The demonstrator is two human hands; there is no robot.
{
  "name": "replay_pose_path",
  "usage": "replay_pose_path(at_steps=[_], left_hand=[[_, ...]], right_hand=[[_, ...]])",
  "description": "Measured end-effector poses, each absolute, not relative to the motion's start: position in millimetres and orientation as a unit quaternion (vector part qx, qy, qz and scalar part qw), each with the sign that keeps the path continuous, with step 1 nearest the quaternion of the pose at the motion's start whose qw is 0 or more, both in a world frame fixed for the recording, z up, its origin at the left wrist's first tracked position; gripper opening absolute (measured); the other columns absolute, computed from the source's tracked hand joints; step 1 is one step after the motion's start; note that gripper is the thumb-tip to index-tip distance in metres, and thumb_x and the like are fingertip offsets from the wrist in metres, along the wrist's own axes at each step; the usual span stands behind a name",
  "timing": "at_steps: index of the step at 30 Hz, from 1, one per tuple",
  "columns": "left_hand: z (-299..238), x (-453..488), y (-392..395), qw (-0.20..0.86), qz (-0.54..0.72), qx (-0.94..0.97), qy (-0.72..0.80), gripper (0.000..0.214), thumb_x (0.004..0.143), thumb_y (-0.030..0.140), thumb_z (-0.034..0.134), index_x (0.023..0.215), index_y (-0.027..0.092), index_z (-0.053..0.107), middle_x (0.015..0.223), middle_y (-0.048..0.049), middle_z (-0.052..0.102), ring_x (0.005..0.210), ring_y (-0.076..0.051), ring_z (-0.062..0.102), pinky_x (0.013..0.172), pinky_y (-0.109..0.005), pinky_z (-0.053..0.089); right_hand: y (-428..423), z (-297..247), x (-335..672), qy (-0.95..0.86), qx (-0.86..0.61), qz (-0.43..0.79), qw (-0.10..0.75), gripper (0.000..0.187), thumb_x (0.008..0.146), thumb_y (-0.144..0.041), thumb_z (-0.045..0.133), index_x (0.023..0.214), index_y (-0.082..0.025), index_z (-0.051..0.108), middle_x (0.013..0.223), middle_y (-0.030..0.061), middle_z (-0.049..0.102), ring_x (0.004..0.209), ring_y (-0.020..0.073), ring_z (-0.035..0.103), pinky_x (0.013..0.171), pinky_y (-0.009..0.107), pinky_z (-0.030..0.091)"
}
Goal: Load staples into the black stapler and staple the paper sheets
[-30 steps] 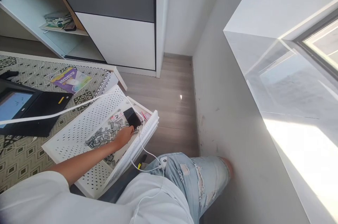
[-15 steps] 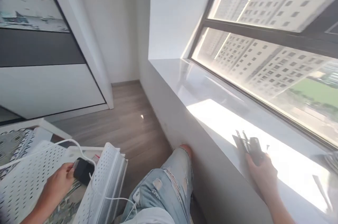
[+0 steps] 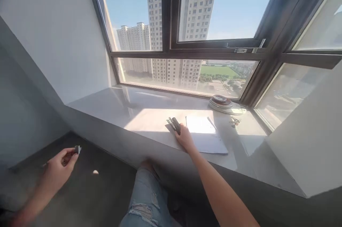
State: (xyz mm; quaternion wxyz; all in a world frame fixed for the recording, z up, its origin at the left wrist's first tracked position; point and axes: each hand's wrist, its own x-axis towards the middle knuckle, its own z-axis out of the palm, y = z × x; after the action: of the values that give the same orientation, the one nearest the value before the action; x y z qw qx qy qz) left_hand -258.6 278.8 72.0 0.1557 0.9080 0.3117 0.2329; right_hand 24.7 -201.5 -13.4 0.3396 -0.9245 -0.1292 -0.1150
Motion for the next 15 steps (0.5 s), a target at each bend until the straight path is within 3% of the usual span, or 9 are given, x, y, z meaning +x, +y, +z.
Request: replay_pose_path(at_steps=[3,8,11,15], left_hand=[[76.5,-146.6,222.0,0.223,0.217,0.934,0.177,0.019,0.088,0.037,0.054,0.095,0.026,0.067,0.091,-0.0070,0.082,0.089,-0.030,0.079,0.080,-0.035,0.056],[39.2,-0.9,142.0,0.217,0.189,0.952,0.105,0.017,0.096,0.021,0.050,0.097,0.019,0.067,0.101,-0.0134,0.081,0.089,-0.027,0.078,0.079,-0.033,0.053],[18.7,44.2,105.0,0.171,0.168,0.968,0.081,0.022,0.099,0.013,0.045,0.098,0.018,0.066,0.098,-0.0136,0.079,0.098,-0.027,0.076,0.082,-0.031,0.051],[5.8,63.5,78.3,0.139,0.160,0.973,0.092,0.027,0.101,0.011,0.040,0.106,0.013,0.067,0.107,-0.0211,0.075,0.102,-0.032,0.074,0.081,-0.036,0.049]], right_hand=[[-198.5,-10.2,22.4,-0.117,-0.923,-0.112,0.348,0.022,0.094,-0.024,0.065,0.115,-0.018,0.062,0.100,0.0081,0.065,0.095,0.0246,0.063,0.078,0.030,0.049],[-192.8,-11.3,23.3,-0.104,-0.919,-0.120,0.362,0.031,0.093,-0.020,0.067,0.124,-0.019,0.061,0.112,0.0113,0.066,0.105,0.0277,0.065,0.084,0.031,0.051],[-189.5,-11.8,24.0,-0.084,-0.914,-0.117,0.378,0.032,0.094,-0.020,0.066,0.125,-0.021,0.061,0.117,0.0120,0.068,0.113,0.0305,0.066,0.084,0.032,0.052],[-183.7,-11.6,23.4,-0.055,-0.912,-0.124,0.388,0.032,0.092,-0.021,0.068,0.123,-0.021,0.063,0.119,0.0107,0.069,0.122,0.0311,0.064,0.090,0.033,0.052]])
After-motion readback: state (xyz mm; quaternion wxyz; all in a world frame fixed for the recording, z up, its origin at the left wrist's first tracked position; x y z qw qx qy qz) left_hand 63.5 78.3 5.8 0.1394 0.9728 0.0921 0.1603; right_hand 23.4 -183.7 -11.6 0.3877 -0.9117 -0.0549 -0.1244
